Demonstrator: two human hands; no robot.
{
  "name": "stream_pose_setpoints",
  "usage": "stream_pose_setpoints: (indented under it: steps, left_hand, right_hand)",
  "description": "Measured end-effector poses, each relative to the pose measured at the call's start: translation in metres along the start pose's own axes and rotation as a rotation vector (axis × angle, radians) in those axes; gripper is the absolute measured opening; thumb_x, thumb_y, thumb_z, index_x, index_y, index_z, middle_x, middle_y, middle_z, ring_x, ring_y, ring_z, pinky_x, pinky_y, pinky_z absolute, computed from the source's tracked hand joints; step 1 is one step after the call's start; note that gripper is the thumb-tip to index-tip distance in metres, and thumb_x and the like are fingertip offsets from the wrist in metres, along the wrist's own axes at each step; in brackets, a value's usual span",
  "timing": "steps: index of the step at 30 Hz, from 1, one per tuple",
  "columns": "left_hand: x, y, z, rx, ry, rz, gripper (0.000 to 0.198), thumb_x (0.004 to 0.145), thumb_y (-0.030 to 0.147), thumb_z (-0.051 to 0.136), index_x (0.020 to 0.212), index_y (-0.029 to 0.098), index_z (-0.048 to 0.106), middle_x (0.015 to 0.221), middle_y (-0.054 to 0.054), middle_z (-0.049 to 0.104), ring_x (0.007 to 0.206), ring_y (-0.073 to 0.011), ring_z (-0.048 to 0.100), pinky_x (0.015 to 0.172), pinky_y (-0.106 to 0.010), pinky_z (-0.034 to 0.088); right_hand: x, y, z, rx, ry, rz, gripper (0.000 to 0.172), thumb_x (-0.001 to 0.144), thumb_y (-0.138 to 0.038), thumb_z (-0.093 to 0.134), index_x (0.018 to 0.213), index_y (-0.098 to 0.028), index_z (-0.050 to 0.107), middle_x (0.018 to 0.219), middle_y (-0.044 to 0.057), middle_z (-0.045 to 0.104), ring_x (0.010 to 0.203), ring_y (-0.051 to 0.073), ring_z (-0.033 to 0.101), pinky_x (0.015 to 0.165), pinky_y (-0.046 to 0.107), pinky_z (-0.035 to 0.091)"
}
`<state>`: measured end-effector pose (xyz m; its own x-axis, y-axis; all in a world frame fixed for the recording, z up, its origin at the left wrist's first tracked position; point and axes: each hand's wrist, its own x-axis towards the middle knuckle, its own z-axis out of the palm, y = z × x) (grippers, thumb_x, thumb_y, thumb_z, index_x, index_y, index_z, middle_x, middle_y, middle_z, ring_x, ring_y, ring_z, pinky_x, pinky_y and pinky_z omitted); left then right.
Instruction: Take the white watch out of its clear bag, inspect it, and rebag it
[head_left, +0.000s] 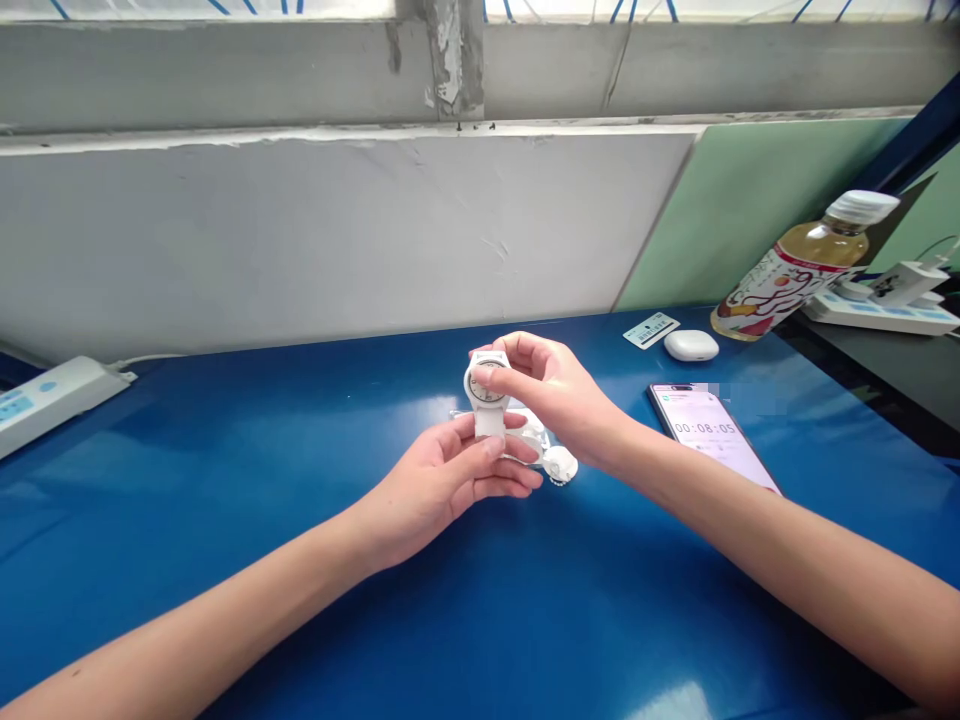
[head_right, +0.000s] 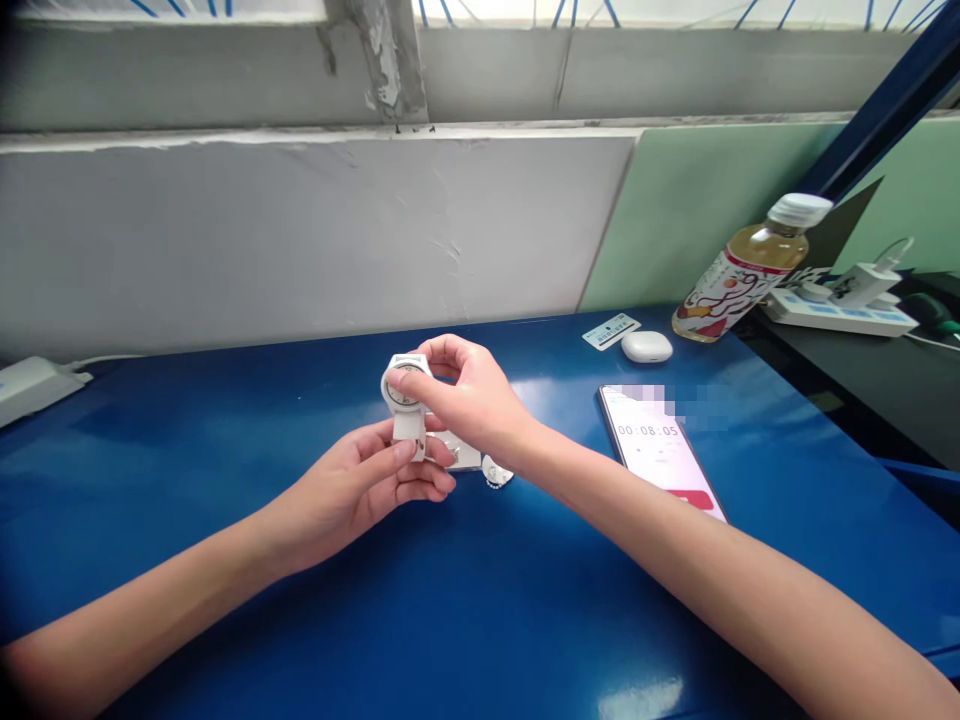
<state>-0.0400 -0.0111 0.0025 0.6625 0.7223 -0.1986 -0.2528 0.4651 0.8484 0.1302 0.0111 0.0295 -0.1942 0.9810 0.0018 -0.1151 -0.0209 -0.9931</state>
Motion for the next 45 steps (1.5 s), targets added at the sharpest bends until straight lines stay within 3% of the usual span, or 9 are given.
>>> stream_pose_setpoints:
  steps: [5, 8, 11, 15, 18, 22, 29, 37, 45]
  left_hand:
    - [-0.001, -0.001, 0.007, 0.061, -0.022, -0.077, 0.033, 0.096, 0.040, 0.065, 0.114, 0.012, 0.069, 0.109, -0.015, 0.075, 0.101, -0.0245, 0.073, 0.089, -0.034, 0.056]
    - [-0.001, -0.001, 0.008, 0.121, -0.033, -0.112, 0.036, 0.097, 0.043, 0.062, 0.114, 0.012, 0.069, 0.117, -0.017, 0.073, 0.109, -0.0283, 0.070, 0.095, -0.039, 0.055]
    - [-0.001, 0.000, 0.007, 0.156, -0.036, -0.124, 0.035, 0.098, 0.043, 0.061, 0.112, 0.012, 0.070, 0.118, -0.017, 0.073, 0.111, -0.0288, 0.070, 0.095, -0.039, 0.055]
    - [-0.002, 0.004, 0.006, 0.190, -0.063, -0.098, 0.029, 0.098, 0.036, 0.061, 0.112, 0.013, 0.070, 0.118, -0.017, 0.072, 0.109, -0.0278, 0.070, 0.094, -0.038, 0.055]
    - [-0.002, 0.006, 0.008, 0.217, -0.076, -0.097, 0.026, 0.098, 0.033, 0.062, 0.111, 0.013, 0.072, 0.117, -0.017, 0.073, 0.107, -0.0271, 0.071, 0.094, -0.038, 0.056]
    - [-0.001, 0.006, 0.008, 0.204, -0.036, -0.111, 0.030, 0.096, 0.038, 0.065, 0.108, 0.012, 0.073, 0.113, -0.017, 0.074, 0.104, -0.0276, 0.072, 0.093, -0.039, 0.056]
    - [0.000, 0.004, 0.007, 0.158, -0.017, -0.164, 0.039, 0.094, 0.046, 0.065, 0.107, 0.010, 0.074, 0.113, -0.019, 0.074, 0.103, -0.0292, 0.072, 0.092, -0.040, 0.055]
    - [0.001, 0.001, 0.006, 0.110, 0.051, -0.161, 0.039, 0.094, 0.045, 0.065, 0.104, 0.009, 0.073, 0.105, -0.019, 0.076, 0.101, -0.0308, 0.073, 0.093, -0.043, 0.054]
    - [0.002, 0.003, 0.004, 0.087, 0.099, -0.192, 0.035, 0.095, 0.042, 0.063, 0.103, 0.009, 0.072, 0.102, -0.018, 0.077, 0.098, -0.0290, 0.074, 0.091, -0.039, 0.056]
  right_hand:
    - [0.001, 0.000, 0.002, 0.203, -0.084, 0.159, 0.018, 0.085, -0.035, 0.067, 0.081, -0.021, 0.057, 0.098, 0.006, 0.075, 0.088, 0.019, 0.068, 0.077, 0.032, 0.052]
    - [0.001, -0.003, 0.004, 0.332, -0.142, 0.275, 0.019, 0.090, -0.033, 0.057, 0.084, -0.018, 0.065, 0.099, 0.010, 0.076, 0.087, 0.020, 0.070, 0.080, 0.032, 0.054]
    - [0.002, -0.006, 0.004, 0.399, -0.177, 0.361, 0.031, 0.092, -0.032, 0.050, 0.086, -0.014, 0.073, 0.100, 0.013, 0.077, 0.091, 0.020, 0.069, 0.085, 0.031, 0.053]
    - [0.002, -0.007, 0.001, 0.484, -0.156, 0.377, 0.023, 0.090, -0.032, 0.055, 0.096, -0.019, 0.073, 0.099, 0.008, 0.078, 0.088, 0.019, 0.071, 0.085, 0.032, 0.053]
    - [0.001, -0.004, -0.001, 0.448, -0.203, 0.434, 0.029, 0.093, -0.039, 0.052, 0.103, -0.019, 0.071, 0.104, 0.008, 0.078, 0.084, 0.019, 0.072, 0.079, 0.032, 0.054]
    - [0.001, 0.001, -0.003, 0.398, -0.279, 0.376, 0.024, 0.093, -0.033, 0.056, 0.103, -0.019, 0.072, 0.108, 0.009, 0.077, 0.086, 0.019, 0.073, 0.078, 0.031, 0.055]
    - [0.002, -0.001, -0.003, 0.431, -0.274, 0.270, 0.020, 0.095, -0.023, 0.055, 0.103, -0.016, 0.073, 0.101, 0.010, 0.078, 0.091, 0.018, 0.072, 0.092, 0.034, 0.052]
    - [0.004, -0.008, 0.002, 0.488, -0.126, 0.402, 0.032, 0.100, -0.035, 0.046, 0.100, -0.014, 0.070, 0.103, 0.011, 0.076, 0.083, 0.017, 0.070, 0.091, 0.035, 0.053]
    - [0.005, -0.005, -0.001, 0.500, -0.179, 0.317, 0.034, 0.098, -0.039, 0.047, 0.103, -0.015, 0.070, 0.108, 0.012, 0.075, 0.103, 0.022, 0.069, 0.099, 0.038, 0.048]
